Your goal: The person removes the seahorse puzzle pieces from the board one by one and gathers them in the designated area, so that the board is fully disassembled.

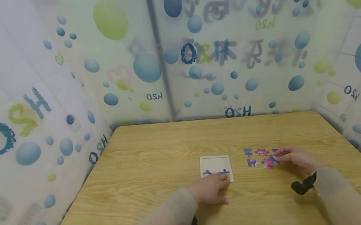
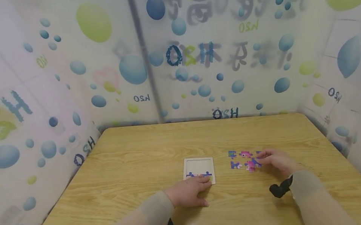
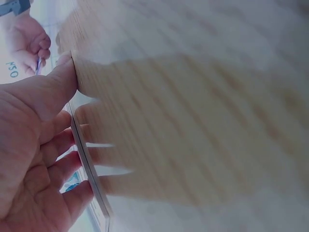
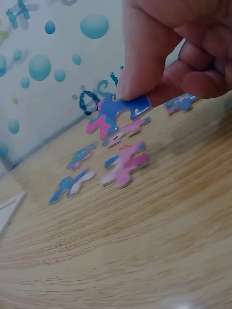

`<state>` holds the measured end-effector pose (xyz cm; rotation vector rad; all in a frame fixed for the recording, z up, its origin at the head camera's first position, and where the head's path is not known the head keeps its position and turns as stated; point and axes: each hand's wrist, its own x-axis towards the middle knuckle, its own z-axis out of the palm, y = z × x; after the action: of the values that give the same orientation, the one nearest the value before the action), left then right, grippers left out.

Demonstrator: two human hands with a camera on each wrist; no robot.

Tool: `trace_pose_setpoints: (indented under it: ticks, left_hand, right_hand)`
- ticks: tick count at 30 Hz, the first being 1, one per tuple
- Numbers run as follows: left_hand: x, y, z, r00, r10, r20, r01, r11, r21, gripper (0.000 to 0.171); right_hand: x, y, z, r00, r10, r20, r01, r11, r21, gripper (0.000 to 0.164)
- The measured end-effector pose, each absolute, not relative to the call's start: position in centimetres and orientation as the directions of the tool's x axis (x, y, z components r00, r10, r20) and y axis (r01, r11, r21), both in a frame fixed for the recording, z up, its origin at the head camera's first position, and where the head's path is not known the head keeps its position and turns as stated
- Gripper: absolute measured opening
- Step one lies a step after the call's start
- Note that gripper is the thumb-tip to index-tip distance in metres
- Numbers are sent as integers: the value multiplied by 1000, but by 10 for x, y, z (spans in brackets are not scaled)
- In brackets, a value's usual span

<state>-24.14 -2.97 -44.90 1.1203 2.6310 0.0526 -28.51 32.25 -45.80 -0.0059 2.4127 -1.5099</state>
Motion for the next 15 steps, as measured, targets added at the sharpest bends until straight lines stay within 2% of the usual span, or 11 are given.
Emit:
trace_pose_setpoints:
  ticks: [7, 15]
  left_hand:
    - [-242, -30, -450, -659, 715, -233, 706, 695, 136, 69]
    - [-241, -30, -450, -662, 712, -234, 701, 698, 143, 69]
  right_hand:
    - [-285, 338, -457, -952, -119, -281, 189, 495, -848, 15]
    - [-284, 343, -454, -950, -113, -292, 185, 549, -815, 16]
